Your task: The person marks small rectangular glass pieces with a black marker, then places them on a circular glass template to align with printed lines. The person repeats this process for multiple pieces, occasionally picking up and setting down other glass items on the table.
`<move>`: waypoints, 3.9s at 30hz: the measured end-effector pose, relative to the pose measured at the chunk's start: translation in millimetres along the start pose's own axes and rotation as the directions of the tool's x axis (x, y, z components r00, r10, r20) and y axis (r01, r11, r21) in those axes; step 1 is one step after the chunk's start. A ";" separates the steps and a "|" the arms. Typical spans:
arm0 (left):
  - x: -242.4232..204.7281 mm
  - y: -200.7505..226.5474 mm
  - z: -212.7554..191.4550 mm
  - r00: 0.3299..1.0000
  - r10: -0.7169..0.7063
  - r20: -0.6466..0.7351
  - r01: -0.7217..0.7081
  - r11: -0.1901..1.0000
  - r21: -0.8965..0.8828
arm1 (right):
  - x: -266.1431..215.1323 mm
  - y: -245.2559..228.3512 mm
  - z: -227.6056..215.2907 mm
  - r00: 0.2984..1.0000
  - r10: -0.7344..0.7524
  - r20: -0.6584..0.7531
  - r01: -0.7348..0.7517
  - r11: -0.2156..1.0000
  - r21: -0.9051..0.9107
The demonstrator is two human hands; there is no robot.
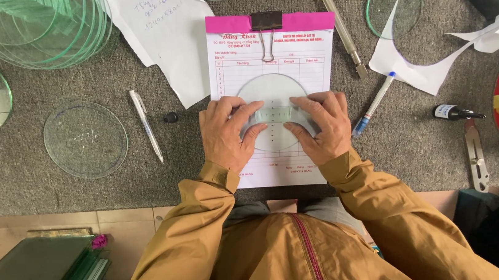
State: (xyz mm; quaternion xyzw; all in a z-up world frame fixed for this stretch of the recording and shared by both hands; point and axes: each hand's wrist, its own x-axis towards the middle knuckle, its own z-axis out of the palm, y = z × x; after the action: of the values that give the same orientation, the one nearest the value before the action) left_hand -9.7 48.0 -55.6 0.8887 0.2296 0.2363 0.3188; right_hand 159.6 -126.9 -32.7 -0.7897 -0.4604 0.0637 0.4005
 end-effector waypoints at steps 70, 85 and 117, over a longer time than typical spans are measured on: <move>4.0 -28.6 -37.4 0.897 0.170 0.408 -0.263 0.947 0.184 | -21.6 -81.7 117.1 0.689 0.280 -0.668 -0.600 0.738 -0.310; 2.6 -24.0 -38.1 0.897 0.176 0.406 -0.280 0.936 0.212 | -18.4 -90.7 118.3 0.642 0.319 -0.697 -0.639 0.725 -0.257; 11.1 -21.1 -41.1 0.912 0.194 0.361 -0.260 0.955 0.141 | -10.4 -89.3 115.7 0.638 0.268 -0.722 -0.604 0.756 -0.253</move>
State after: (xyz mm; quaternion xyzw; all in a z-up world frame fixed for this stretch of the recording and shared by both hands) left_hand -29.8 87.6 -38.7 0.9628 0.0864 0.0908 0.2396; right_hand 39.0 -45.8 -51.4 -0.9230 -0.0814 -0.2286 0.2987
